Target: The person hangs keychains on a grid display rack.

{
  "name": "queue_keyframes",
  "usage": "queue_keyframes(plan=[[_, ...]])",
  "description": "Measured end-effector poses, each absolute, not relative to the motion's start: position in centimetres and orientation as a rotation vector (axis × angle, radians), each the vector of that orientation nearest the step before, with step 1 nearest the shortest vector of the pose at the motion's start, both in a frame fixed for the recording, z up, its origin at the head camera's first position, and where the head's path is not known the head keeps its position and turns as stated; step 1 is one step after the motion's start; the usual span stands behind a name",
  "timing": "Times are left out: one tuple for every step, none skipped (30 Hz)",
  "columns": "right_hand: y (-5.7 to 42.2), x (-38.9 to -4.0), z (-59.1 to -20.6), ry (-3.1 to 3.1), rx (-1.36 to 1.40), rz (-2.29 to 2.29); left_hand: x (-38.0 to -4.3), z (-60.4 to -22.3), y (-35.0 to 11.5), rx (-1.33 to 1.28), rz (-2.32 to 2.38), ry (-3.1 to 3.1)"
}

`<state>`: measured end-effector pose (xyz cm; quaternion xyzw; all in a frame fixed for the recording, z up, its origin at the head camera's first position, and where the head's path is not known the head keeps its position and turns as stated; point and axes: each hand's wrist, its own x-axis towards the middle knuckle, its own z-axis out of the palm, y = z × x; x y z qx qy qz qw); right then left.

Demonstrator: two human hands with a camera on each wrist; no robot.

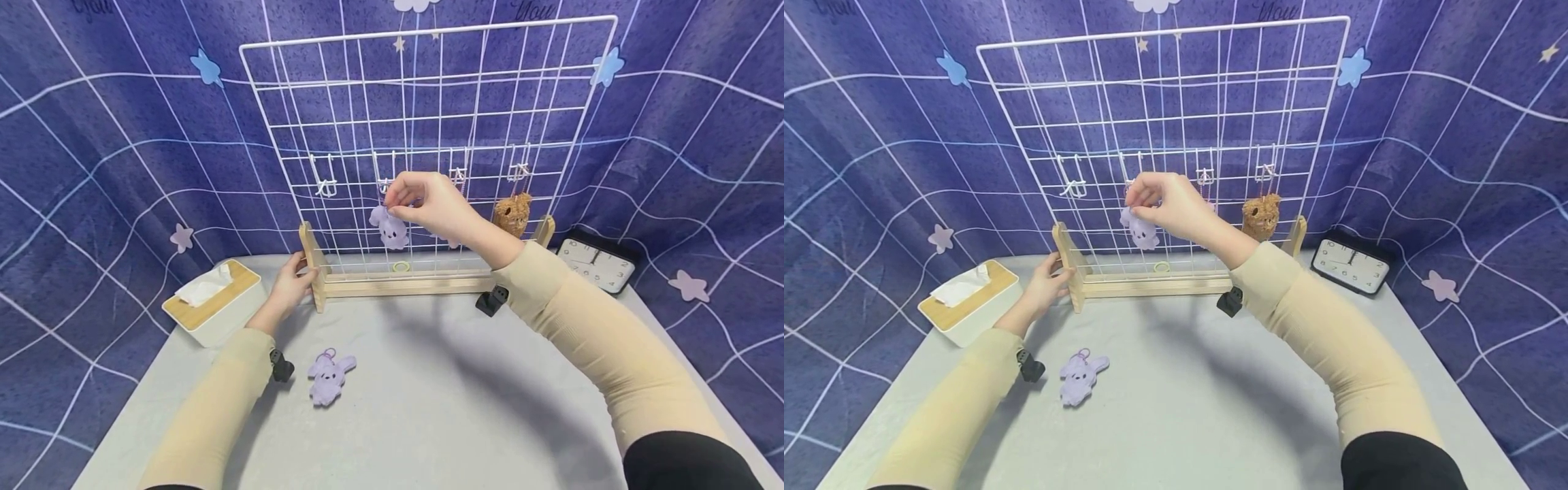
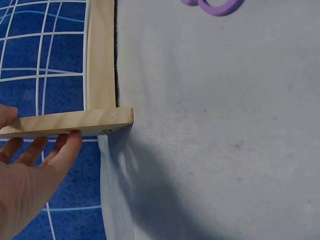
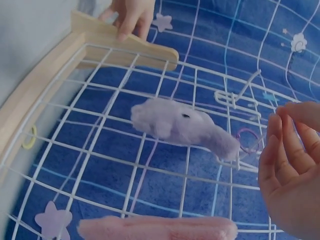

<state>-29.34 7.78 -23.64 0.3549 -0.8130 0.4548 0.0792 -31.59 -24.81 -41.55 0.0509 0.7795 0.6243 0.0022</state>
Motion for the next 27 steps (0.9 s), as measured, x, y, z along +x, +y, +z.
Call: queue_keyframes(plan=[[7.7, -29.2, -23.9, -2.436, 1.075, 1.368, -31.4, -41.4, -24.8, 0.166, 1.952, 2.451], [7.7, -29.0, -24.1, -2.434, 1.094, 1.370, -31.2, -41.2, -24.7, 0.166, 1.951, 2.452], [7.6, -28.9, -24.4, -2.431, 1.116, 1.380, -31.2, -41.2, -24.8, 0.164, 1.954, 2.449], [7.5, -28.8, -24.7, -2.426, 1.139, 1.392, -31.3, -41.6, -24.9, 0.168, 1.960, 2.451], [7.4, -28.7, -24.9, -2.425, 1.159, 1.400, -31.3, -41.6, -24.9, 0.167, 1.962, 2.448], [7.2, -28.6, -25.2, -2.426, 1.178, 1.409, -31.2, -41.6, -25.0, 0.166, 1.962, 2.448], [7.1, -28.5, -25.5, -2.428, 1.195, 1.423, -31.2, -41.5, -25.0, 0.155, 1.970, 2.439], [6.9, -28.5, -25.7, -2.428, 1.212, 1.433, -31.1, -41.5, -25.0, 0.149, 1.977, 2.434], [6.7, -28.4, -26.0, -2.434, 1.226, 1.444, -31.1, -41.5, -25.1, 0.147, 1.980, 2.434], [6.5, -28.3, -26.2, -2.439, 1.240, 1.453, -31.1, -41.5, -25.1, 0.146, 1.982, 2.433], [6.3, -28.2, -26.5, -2.448, 1.252, 1.456, -30.8, -41.1, -25.0, 0.140, 1.979, 2.432], [6.1, -28.1, -26.9, -2.452, 1.268, 1.463, -30.9, -41.1, -25.0, 0.140, 1.979, 2.434], [5.9, -28.0, -27.3, -2.457, 1.283, 1.477, -30.9, -41.0, -25.1, 0.141, 1.982, 2.434], [5.7, -27.9, -27.7, -2.467, 1.297, 1.488, -30.9, -41.0, -25.1, 0.141, 1.983, 2.434], [5.5, -27.8, -28.2, -2.479, 1.311, 1.491, -30.9, -41.0, -25.1, 0.141, 1.982, 2.435], [5.3, -27.8, -28.8, -2.488, 1.328, 1.491, -30.9, -40.9, -25.1, 0.141, 1.982, 2.434], [5.1, -27.7, -29.4, -2.502, 1.339, 1.489, -30.9, -40.9, -25.0, 0.141, 1.981, 2.435], [4.9, -27.7, -30.0, -2.514, 1.352, 1.483, -30.9, -40.9, -25.0, 0.142, 1.981, 2.433], [4.7, -27.7, -30.6, -2.525, 1.366, 1.475, -30.9, -40.8, -24.9, 0.142, 1.981, 2.431], [4.5, -27.7, -31.3, -2.535, 1.379, 1.465, -30.9, -40.8, -24.9, 0.143, 1.979, 2.430], [4.3, -27.7, -31.9, -2.541, 1.393, 1.454, -31.0, -40.8, -24.8, 0.144, 1.976, 2.431], [4.1, -27.8, -32.5, -2.551, 1.398, 1.453, -31.0, -40.8, -24.8, 0.145, 1.977, 2.429], [3.9, -27.8, -33.0, -2.564, 1.403, 1.457, -31.0, -40.8, -24.7, 0.147, 1.976, 2.431], [3.6, -27.8, -33.7, -2.577, 1.410, 1.457, -31.1, -40.8, -24.7, 0.149, 1.975, 2.432], [3.4, -27.8, -34.3, -2.593, 1.416, 1.469, -31.1, -40.8, -24.7, 0.148, 1.972, 2.435], [3.1, -27.8, -34.8, -2.612, 1.422, 1.472, -31.1, -40.9, -24.7, 0.148, 1.971, 2.438], [2.8, -27.8, -35.4, -2.635, 1.426, 1.472, -31.1, -40.9, -24.8, 0.146, 1.971, 2.441]])
